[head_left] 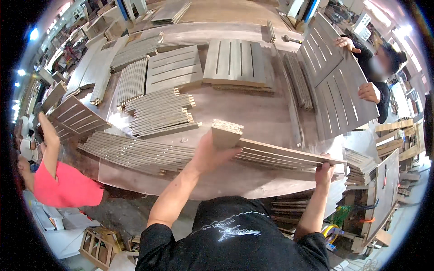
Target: The person picks up wooden panels from a workbench, turns them over, and stacks them on the floor alongside other panels.
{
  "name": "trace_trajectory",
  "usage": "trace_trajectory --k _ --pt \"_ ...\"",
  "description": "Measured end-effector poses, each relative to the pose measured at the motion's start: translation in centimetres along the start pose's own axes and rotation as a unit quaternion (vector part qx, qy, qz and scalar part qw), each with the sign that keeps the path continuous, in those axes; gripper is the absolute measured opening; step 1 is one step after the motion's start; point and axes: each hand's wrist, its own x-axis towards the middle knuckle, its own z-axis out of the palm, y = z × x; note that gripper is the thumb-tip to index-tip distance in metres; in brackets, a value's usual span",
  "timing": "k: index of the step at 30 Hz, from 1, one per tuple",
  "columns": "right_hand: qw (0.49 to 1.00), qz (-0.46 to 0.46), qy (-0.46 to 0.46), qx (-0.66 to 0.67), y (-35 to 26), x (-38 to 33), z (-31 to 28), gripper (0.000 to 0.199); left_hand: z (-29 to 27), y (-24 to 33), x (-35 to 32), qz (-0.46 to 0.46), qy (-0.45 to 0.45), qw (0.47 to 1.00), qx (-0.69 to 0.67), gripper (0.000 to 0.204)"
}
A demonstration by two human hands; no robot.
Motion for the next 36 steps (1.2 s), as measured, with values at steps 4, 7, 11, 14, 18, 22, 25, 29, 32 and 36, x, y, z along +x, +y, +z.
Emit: trace_trajectory --k 4,7,11,14,18,22,25,29,32,36 --pt "1.0 0.005 0.009 -0.023 0.0 -0.4 -0.2 0.054 -0.1 -0.2 0.2 0.031 -0.021 0.999 0.008 0.04" --pt "0.999 0.004 0.023 -0.036 0.7 -0.2 -0.6 0.054 0.1 -1.0 -0.2 0.025 -0.006 1.0 -0.012 0.042" --pt "0.995 0.022 0.093 -0.014 0.2 -0.1 1.2 0.057 0.3 -1.8 -0.5 0.065 0.013 0.996 -0.054 0.051" --pt "0.996 -0.022 0.09 -0.014 -0.4 0.1 2.1 0.06 0.0 0.2 0.1 0.084 0.005 0.99 -0.112 0.059" --pt "0.988 0.039 0.138 0.058 2.2 -1.5 0.5 0.068 -0.3 1.4 -0.2 0.12 -0.01 0.986 -0.114 0.055" --pt "0.934 0.195 0.241 0.178 4.5 -3.0 -1.0 0.086 1.0 1.8 0.2 0.184 0.078 0.967 -0.157 0.052" --pt "0.932 0.2 0.24 0.182 3.5 -1.9 0.0 0.083 1.4 1.1 -0.3 0.098 0.106 0.972 -0.183 0.033" --pt "0.943 0.169 0.2 0.203 3.4 -0.4 0.0 0.08 1.9 -0.6 -0.4 0.064 0.117 0.974 -0.182 0.043" --pt "0.961 0.182 0.137 0.159 8.2 -0.5 0.9 0.084 1.8 -1.3 -0.5 0.086 0.161 0.969 -0.163 0.049" --pt "0.955 0.198 0.096 0.199 9.7 -0.9 1.6 0.086 0.7 -1.0 0.4 0.084 0.223 0.956 -0.172 0.055"
